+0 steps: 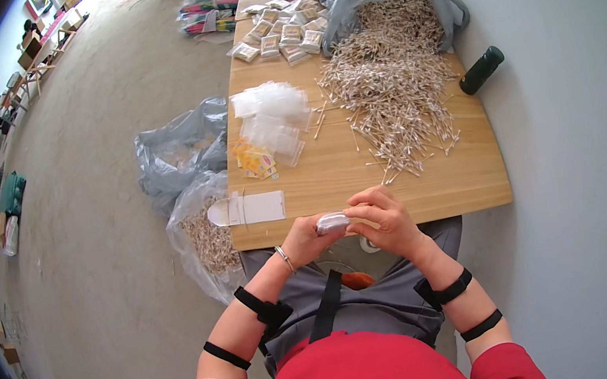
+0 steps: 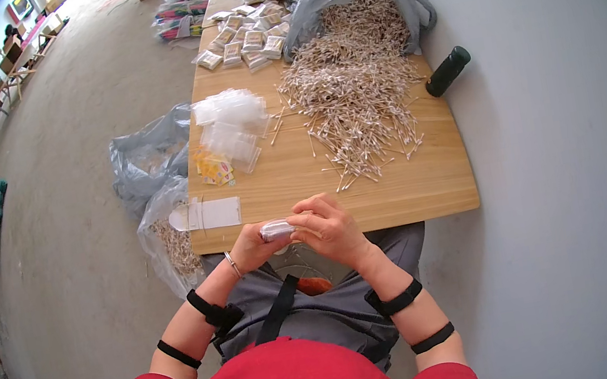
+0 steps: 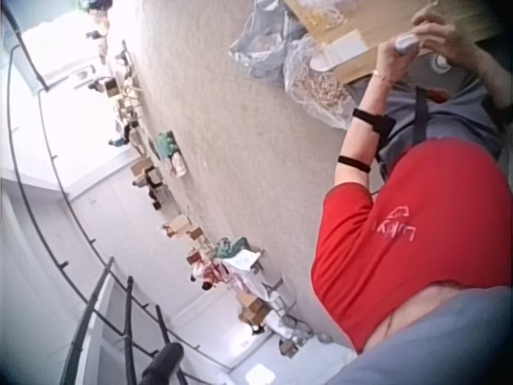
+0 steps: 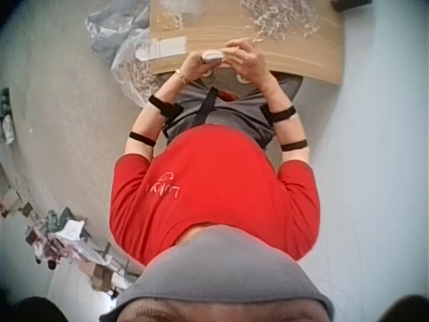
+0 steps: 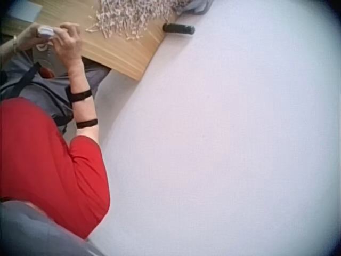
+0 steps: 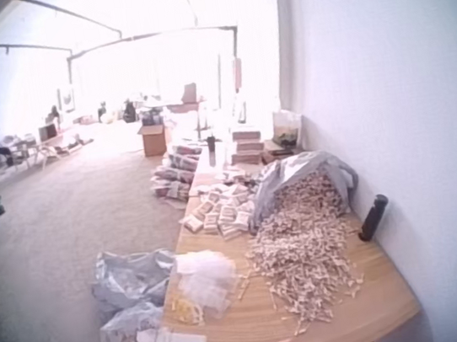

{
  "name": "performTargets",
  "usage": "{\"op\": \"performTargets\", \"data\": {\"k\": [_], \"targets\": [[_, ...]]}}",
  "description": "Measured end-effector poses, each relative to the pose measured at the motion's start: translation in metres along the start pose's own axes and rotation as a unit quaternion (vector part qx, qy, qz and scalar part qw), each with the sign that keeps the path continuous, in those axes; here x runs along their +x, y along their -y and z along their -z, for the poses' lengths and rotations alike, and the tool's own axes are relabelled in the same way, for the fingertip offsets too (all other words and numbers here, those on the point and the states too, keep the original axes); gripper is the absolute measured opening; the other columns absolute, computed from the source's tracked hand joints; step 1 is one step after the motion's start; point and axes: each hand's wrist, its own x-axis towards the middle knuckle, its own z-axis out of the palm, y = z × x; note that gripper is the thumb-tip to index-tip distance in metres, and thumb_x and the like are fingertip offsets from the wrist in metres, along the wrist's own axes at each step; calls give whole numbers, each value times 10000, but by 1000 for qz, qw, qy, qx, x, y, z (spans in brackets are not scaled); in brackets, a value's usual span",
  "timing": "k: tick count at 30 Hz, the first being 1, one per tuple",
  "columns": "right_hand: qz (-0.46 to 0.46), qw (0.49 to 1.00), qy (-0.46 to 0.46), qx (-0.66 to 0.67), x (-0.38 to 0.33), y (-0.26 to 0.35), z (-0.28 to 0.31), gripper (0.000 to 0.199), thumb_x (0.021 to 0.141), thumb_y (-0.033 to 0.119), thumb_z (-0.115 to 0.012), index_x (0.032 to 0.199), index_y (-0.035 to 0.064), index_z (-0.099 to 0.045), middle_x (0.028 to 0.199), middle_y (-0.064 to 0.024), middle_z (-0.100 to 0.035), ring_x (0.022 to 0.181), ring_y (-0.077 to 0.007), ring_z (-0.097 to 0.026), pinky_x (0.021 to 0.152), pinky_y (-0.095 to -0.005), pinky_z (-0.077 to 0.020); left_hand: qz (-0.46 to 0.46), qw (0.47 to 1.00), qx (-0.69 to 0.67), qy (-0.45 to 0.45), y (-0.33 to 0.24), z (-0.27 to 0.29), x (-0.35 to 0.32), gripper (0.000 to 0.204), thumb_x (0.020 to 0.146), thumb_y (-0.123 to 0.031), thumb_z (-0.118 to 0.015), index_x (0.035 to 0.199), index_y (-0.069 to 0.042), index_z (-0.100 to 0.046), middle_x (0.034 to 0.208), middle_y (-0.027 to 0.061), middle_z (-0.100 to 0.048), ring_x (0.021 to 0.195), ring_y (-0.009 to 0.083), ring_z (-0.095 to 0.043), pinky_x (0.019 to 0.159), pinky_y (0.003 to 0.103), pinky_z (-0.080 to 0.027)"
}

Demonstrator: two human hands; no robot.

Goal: Counting and placing cotton swabs into small plastic bags at a work table.

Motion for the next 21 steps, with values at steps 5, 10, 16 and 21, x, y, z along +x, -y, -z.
{"op": "performTargets", "data": {"k": [5, 10, 16, 21], "targets": [[-3, 1000, 0, -16, 3, 0, -3, 167, 698, 68, -721, 847, 64, -645, 955, -72, -597, 908, -258, -561, 777, -347, -480, 3, 1000, -13, 6, -1, -4, 0, 214, 837, -123, -677, 1032, -37, -659, 816, 10, -664, 735, 38, -533, 673, 237, -483], [-34, 999, 23, 33, 4, -3, -3, 114, 710, 48, -702, 799, 50, -630, 945, -71, -594, 912, -265, -556, 775, -350, -476, 10, 999, -46, 2, -1, -7, -2, 224, 838, -122, -676, 1045, -39, -657, 843, -9, -662, 771, 36, -540, 702, 235, -485], [-15, 996, 64, 67, 13, -4, 2, 126, 740, 31, -705, 838, 61, -632, 984, -76, -594, 939, -263, -556, 794, -342, -466, 6, 999, 48, 5, -3, 0, 1, 230, 829, -136, -689, 1039, -46, -658, 822, 35, -667, 742, 58, -566, 681, 245, -493], [-9, 997, 38, 68, 14, 2, 5, 151, 715, 32, -704, 834, 44, -612, 968, -82, -588, 933, -265, -552, 783, -350, -475, -37, 998, 42, -25, -8, 3, 2, 226, 828, -144, -688, 1032, -47, -662, 826, 55, -681, 731, 69, -589, 665, 254, -502]]}}
